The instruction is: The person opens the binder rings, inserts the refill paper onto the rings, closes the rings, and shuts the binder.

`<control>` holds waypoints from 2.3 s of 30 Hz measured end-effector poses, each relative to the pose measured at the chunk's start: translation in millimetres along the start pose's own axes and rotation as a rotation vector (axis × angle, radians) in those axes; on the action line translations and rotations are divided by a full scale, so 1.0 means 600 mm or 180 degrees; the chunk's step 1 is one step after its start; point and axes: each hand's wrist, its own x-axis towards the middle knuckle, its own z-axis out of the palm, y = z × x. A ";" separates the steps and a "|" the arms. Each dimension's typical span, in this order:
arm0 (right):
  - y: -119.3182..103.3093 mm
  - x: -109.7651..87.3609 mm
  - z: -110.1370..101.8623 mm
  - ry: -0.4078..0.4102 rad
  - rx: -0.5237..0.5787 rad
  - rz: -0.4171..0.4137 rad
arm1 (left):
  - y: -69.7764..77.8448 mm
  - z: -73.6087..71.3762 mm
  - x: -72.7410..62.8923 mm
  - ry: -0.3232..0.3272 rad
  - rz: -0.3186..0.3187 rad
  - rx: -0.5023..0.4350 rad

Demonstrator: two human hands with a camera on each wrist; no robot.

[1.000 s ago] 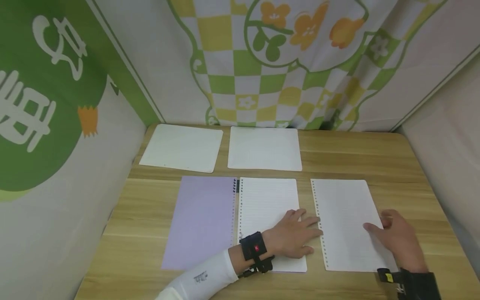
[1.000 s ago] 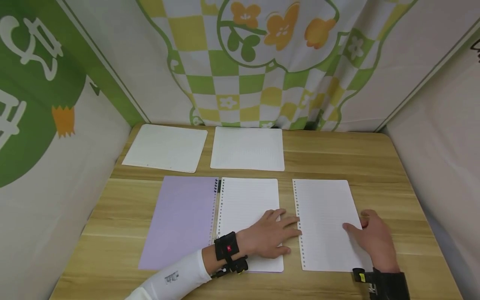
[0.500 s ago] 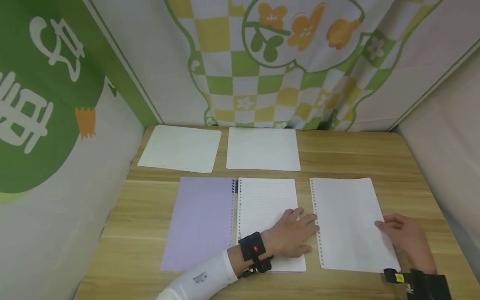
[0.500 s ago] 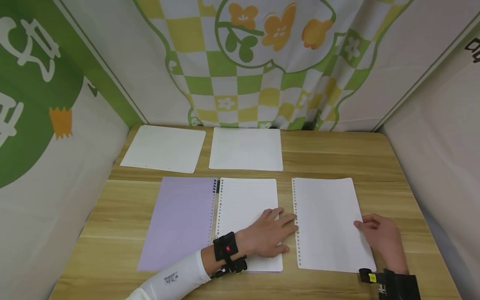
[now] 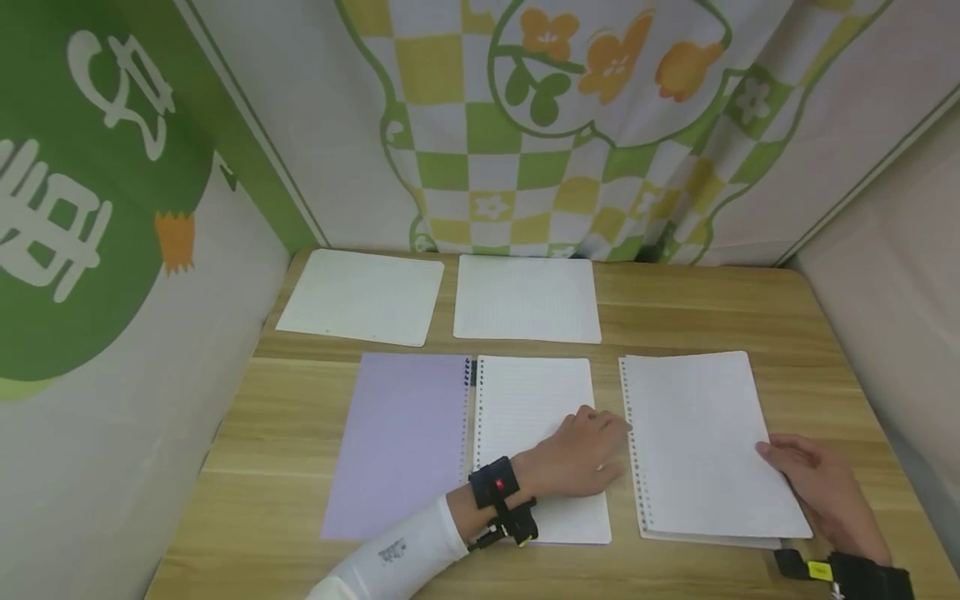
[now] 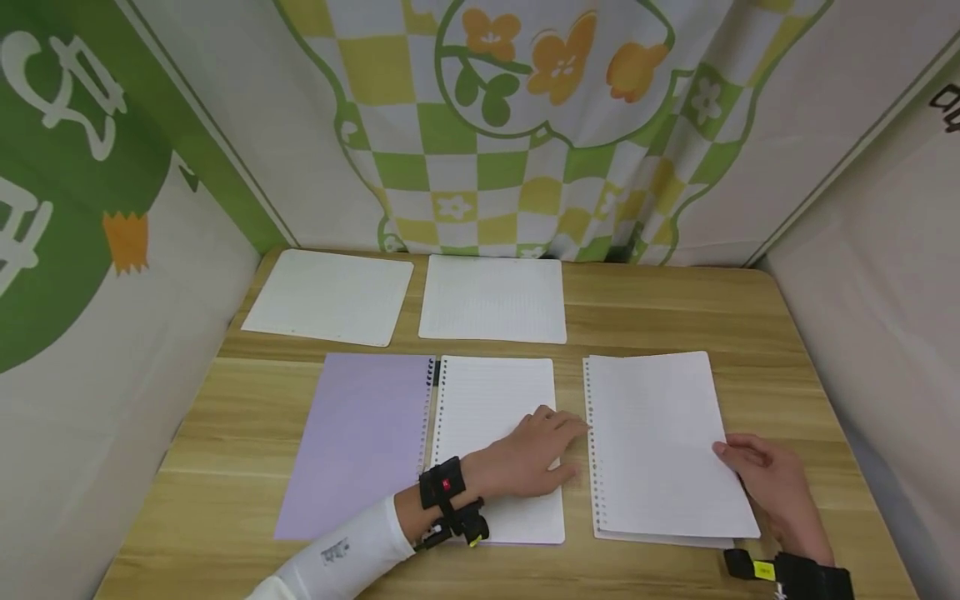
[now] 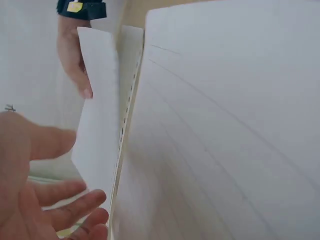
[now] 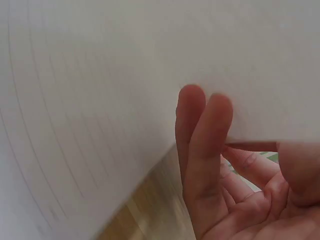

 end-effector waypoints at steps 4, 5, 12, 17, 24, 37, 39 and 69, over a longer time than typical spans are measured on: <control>0.000 -0.005 0.015 -0.0258 0.0508 -0.0029 | -0.014 -0.005 -0.003 0.0124 -0.0278 -0.0938; -0.001 -0.007 0.020 -0.0291 0.0582 -0.0061 | -0.018 -0.005 -0.004 0.0139 -0.0355 -0.1154; -0.023 -0.012 0.068 -0.0386 0.0697 -0.0178 | -0.044 -0.010 -0.016 0.0298 -0.0713 -0.1972; -0.042 -0.010 0.101 -0.0513 0.0773 -0.0246 | -0.066 -0.015 -0.033 0.0592 -0.0950 -0.2209; -0.077 -0.017 0.137 -0.0716 0.0856 -0.0187 | -0.092 -0.020 -0.078 0.0740 -0.1185 -0.2184; -0.143 -0.010 0.213 -0.0628 0.0544 -0.0486 | -0.116 -0.050 -0.176 0.0874 -0.1372 -0.2201; -0.151 -0.012 0.223 -0.0637 0.0530 -0.0512 | -0.120 -0.052 -0.186 0.0876 -0.1413 -0.2151; -0.186 -0.011 0.292 -0.0623 0.0723 -0.0513 | -0.128 -0.057 -0.223 0.0893 -0.1601 -0.0409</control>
